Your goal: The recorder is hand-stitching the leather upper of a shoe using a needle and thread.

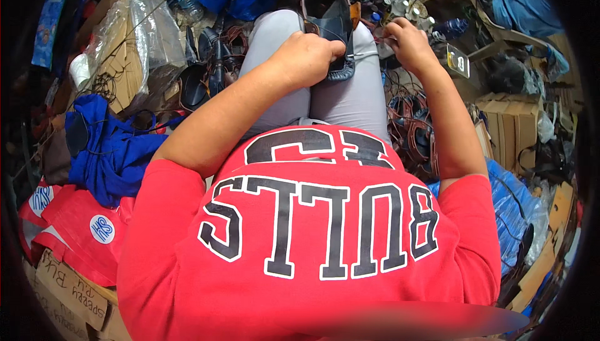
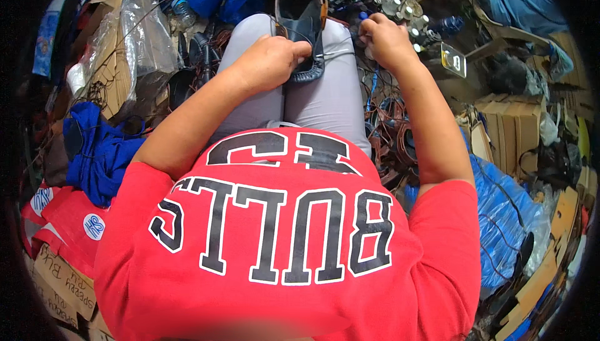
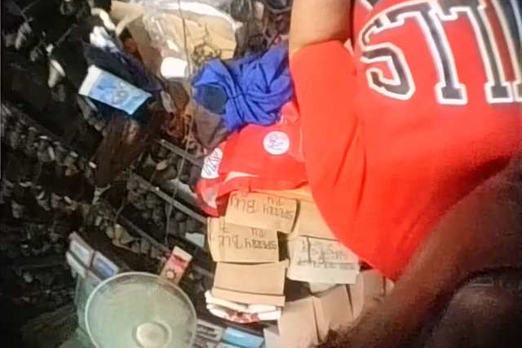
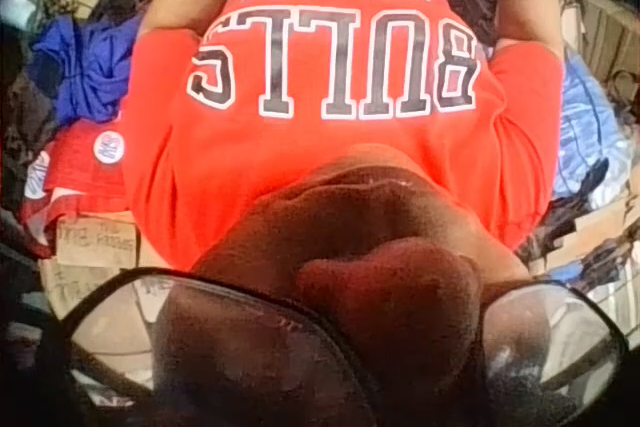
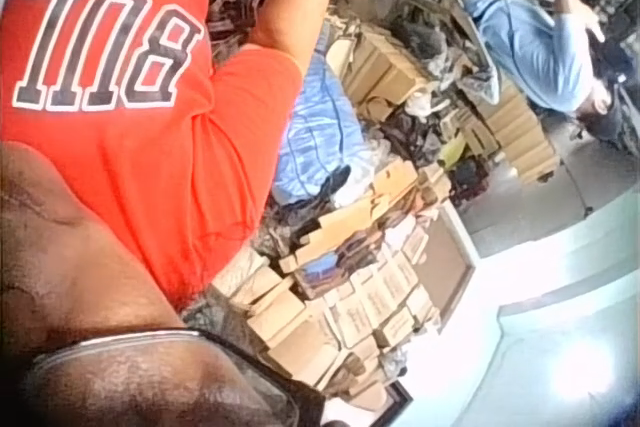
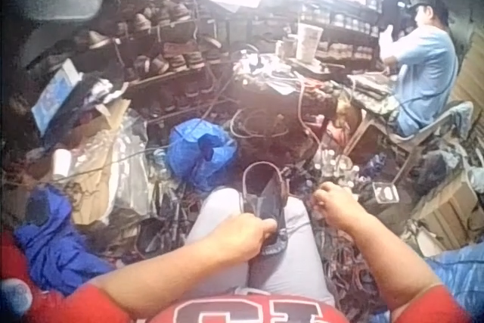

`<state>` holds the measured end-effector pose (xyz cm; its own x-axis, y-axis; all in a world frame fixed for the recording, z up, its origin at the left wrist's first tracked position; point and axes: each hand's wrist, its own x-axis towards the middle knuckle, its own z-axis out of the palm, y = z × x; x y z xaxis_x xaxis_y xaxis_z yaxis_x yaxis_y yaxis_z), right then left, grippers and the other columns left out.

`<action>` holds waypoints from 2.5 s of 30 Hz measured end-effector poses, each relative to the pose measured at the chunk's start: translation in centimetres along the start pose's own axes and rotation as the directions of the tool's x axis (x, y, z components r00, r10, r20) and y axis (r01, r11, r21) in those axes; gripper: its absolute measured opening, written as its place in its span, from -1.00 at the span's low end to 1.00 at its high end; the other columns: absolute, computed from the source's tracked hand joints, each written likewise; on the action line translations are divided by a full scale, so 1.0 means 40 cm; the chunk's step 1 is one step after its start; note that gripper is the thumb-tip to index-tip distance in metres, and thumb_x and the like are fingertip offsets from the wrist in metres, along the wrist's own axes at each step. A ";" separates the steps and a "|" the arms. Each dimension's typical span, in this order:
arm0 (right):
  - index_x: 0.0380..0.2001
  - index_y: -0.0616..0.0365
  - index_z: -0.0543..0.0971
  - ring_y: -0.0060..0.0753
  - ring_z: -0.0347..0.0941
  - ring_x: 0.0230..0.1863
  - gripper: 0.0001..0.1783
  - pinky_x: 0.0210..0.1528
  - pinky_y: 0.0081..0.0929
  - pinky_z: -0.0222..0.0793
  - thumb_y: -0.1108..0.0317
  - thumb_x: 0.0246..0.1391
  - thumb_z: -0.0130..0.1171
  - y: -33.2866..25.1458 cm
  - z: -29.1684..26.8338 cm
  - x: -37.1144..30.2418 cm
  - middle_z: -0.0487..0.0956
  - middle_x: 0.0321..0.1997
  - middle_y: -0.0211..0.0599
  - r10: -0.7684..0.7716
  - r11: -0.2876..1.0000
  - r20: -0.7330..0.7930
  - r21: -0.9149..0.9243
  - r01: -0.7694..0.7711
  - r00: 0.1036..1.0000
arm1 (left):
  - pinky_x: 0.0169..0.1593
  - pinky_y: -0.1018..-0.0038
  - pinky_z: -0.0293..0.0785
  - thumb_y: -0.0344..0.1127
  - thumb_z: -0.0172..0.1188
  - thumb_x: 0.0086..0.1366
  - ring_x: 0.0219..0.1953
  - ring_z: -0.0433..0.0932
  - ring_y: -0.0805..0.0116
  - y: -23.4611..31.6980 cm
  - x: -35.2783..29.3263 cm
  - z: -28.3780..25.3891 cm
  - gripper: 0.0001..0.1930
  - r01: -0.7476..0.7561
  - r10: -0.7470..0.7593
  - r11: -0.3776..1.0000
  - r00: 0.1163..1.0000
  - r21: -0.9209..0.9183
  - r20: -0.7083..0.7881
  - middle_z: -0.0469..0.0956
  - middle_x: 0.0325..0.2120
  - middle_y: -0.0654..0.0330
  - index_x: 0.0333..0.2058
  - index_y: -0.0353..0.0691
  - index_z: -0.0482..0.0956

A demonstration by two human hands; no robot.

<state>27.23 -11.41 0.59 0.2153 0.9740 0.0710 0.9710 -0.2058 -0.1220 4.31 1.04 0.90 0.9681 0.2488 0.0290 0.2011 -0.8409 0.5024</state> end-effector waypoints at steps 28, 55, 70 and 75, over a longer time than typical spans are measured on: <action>-0.27 0.23 0.51 -0.55 0.40 -0.33 -0.75 -0.20 -0.57 0.32 0.24 0.22 0.01 -0.198 -0.113 0.036 0.53 -0.34 -0.35 0.035 -0.270 -0.089 0.958 0.095 0.995 | -0.14 0.55 0.36 -0.52 0.21 0.15 -0.27 0.47 0.48 0.064 -0.068 -0.151 -0.97 -0.458 0.246 0.628 0.884 -0.630 -0.398 0.51 -0.40 0.23 -0.40 -0.32 0.55; -0.29 0.16 0.63 -0.50 0.49 -0.24 -0.79 -0.17 -0.55 0.38 0.52 -0.07 0.19 -0.022 -0.025 -0.109 0.58 -0.29 -0.32 0.069 0.684 0.099 0.719 -0.119 0.993 | 0.03 0.39 0.40 -0.39 0.32 0.01 0.03 0.44 0.20 -0.031 -0.043 -0.114 -0.61 -0.189 0.150 0.970 0.960 -0.155 -0.237 0.45 0.02 0.20 -0.12 -0.16 0.52; -0.38 0.15 0.63 -0.60 0.45 -0.28 -0.84 -0.20 -0.66 0.38 0.60 -0.08 0.20 -0.076 0.025 -0.022 0.48 -0.35 -0.44 -0.091 0.566 0.158 0.820 -0.080 0.983 | -0.14 0.49 0.39 -0.24 0.36 0.02 -0.26 0.51 0.39 -0.075 0.119 -0.037 -0.69 0.127 0.022 0.858 0.959 -0.498 0.283 0.54 -0.38 0.21 -0.28 -0.28 0.62; -0.36 0.08 0.64 -0.54 0.47 -0.32 -0.80 -0.25 -0.62 0.38 0.58 -0.11 0.22 -0.104 0.035 -0.056 0.49 -0.38 -0.42 -0.049 0.635 0.015 0.772 0.020 0.999 | -0.12 0.54 0.35 -0.29 0.29 0.09 -0.25 0.47 0.41 -0.095 0.112 -0.034 -0.72 0.068 0.126 0.830 0.944 -0.554 0.305 0.50 -0.37 0.23 -0.20 -0.23 0.62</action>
<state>22.56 -12.61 -0.44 0.1660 0.9842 0.0622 0.5402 -0.0380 -0.8407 7.69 6.00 0.29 0.9847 -0.0180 -0.1731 0.1501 -0.4151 0.8973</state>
